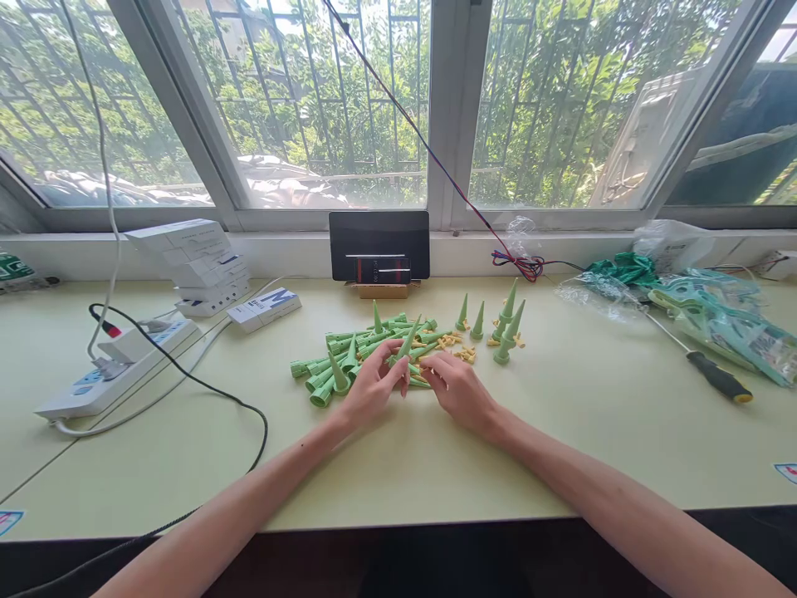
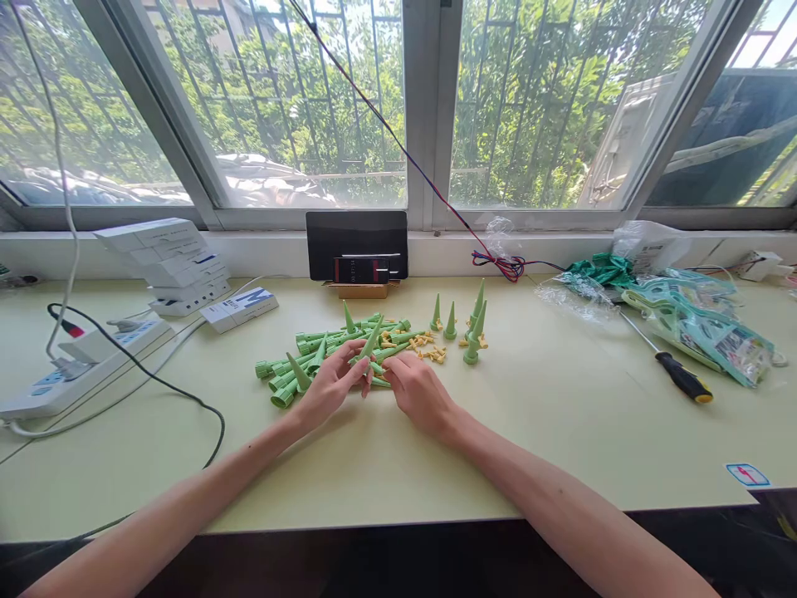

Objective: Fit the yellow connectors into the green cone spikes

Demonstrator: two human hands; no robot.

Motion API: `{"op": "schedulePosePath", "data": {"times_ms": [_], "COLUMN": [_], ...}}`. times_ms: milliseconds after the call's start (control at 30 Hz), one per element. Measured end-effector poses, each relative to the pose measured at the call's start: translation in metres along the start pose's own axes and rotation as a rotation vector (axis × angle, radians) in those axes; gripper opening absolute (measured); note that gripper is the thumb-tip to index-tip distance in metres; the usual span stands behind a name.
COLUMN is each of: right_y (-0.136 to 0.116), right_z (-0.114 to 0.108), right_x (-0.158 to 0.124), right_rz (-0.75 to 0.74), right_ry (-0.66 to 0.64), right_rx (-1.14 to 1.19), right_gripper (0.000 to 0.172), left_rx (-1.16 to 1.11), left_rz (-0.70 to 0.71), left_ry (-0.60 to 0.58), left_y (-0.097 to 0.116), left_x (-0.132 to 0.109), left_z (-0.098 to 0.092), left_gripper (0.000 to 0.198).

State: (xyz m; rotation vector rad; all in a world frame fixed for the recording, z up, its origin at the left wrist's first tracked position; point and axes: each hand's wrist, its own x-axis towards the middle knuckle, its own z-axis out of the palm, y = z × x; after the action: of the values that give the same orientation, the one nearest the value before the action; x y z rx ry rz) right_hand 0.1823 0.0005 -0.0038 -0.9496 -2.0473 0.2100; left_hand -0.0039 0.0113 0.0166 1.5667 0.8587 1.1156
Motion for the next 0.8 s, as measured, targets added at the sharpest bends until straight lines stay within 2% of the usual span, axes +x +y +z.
{"op": "schedulePosePath", "data": {"times_ms": [333, 633, 800], "right_y": [-0.0003, -0.0017, -0.0019], "right_z": [-0.0016, -0.0018, -0.0016], "right_x": [0.0016, 0.0018, 0.0037], "right_rz": [0.068, 0.035, -0.068], "right_ry": [0.2, 0.249, 0.326], "right_rx": [0.187, 0.216, 0.179], "right_gripper": [0.013, 0.012, 0.009], "left_rx": [-0.073, -0.011, 0.038], "left_rz": [0.001, -0.006, -0.027], "left_ry": [-0.053, -0.071, -0.088], "left_y": [-0.0007, -0.0052, -0.0057], "left_x": [0.001, 0.0012, 0.0004], "left_z": [0.0004, -0.0028, -0.0039], "left_gripper": [0.044, 0.048, 0.051]}}
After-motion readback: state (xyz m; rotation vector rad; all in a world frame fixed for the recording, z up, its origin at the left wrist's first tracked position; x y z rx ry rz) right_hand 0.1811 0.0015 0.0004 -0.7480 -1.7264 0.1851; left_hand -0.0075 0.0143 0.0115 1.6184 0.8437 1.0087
